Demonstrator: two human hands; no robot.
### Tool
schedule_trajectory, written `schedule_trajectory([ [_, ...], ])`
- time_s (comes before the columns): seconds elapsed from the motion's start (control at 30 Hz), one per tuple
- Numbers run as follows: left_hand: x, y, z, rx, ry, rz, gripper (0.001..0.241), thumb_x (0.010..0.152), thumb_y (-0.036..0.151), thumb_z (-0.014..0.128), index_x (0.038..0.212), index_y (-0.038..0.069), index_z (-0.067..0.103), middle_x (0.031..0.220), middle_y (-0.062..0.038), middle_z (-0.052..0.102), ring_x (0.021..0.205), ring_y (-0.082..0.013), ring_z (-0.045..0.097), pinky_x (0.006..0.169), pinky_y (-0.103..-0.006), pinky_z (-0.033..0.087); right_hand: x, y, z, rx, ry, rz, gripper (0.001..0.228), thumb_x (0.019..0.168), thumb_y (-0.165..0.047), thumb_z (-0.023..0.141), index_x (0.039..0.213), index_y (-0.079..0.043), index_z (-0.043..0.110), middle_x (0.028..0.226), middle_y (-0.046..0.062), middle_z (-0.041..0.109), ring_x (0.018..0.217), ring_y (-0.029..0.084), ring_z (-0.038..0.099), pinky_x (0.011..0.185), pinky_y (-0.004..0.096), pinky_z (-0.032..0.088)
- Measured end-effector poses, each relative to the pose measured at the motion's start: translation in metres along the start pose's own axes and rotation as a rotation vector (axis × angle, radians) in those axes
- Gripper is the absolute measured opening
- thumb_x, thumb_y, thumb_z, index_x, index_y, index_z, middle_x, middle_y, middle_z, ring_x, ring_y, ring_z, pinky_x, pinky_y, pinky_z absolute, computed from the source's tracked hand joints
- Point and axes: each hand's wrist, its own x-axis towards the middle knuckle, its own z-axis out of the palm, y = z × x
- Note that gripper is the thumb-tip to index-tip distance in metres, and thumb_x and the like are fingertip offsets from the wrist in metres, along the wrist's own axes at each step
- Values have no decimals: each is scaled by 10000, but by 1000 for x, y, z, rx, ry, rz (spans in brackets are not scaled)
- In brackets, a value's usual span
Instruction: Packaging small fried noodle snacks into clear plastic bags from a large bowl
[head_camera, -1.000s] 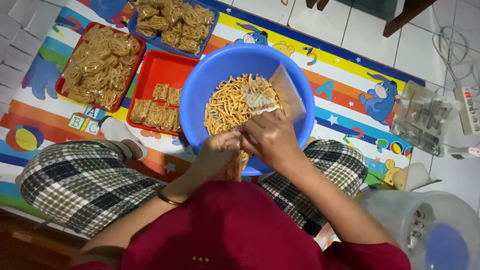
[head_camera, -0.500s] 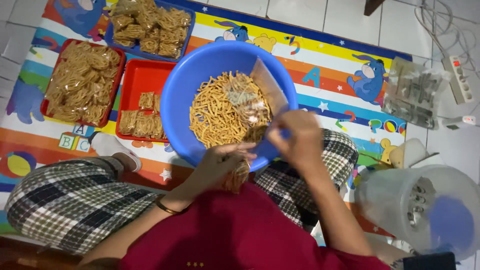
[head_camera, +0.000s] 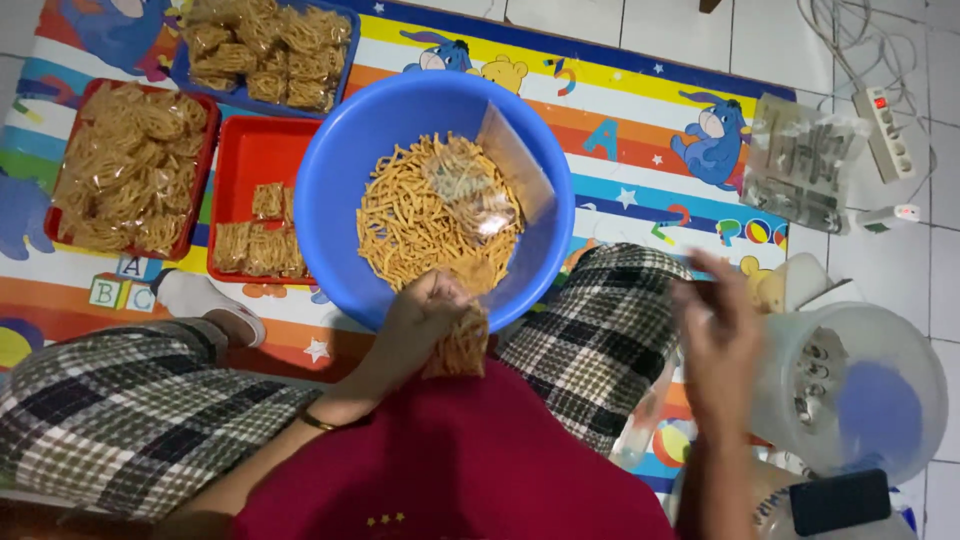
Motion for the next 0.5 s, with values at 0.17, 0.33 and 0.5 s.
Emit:
schedule_trajectory([
  [0.17, -5, -18, 8, -15, 17, 60, 174, 963, 210, 715, 902, 85, 610, 781, -33, 556, 732, -127, 563, 719, -275, 467, -22, 28, 102, 344, -393, 92, 389, 878, -156, 769, 1259, -81, 730, 1108, 135, 731, 904, 215, 653, 868, 360, 548],
  [0.33, -16, -26, 1, 181, 41, 91, 198, 967, 273, 695, 922, 95, 620, 808, -103, 584, 806, -202, 605, 741, -354, 474, -37, 28, 147, 452, -522, 146, 271, 861, -88, 794, 1131, -70, 806, 942, 90, 720, 872, 141, 606, 818, 311, 533],
  [0.5, -27, -26, -1, -6, 76, 1, 198, 1001, 267, 664, 913, 90, 652, 833, -32, 590, 850, -147, 581, 801, -317, 454, -43, 33, 153, 430, -513, 174, 184, 848, -124, 826, 1025, -78, 846, 913, 110, 724, 892, 159, 648, 846, 328, 533],
])
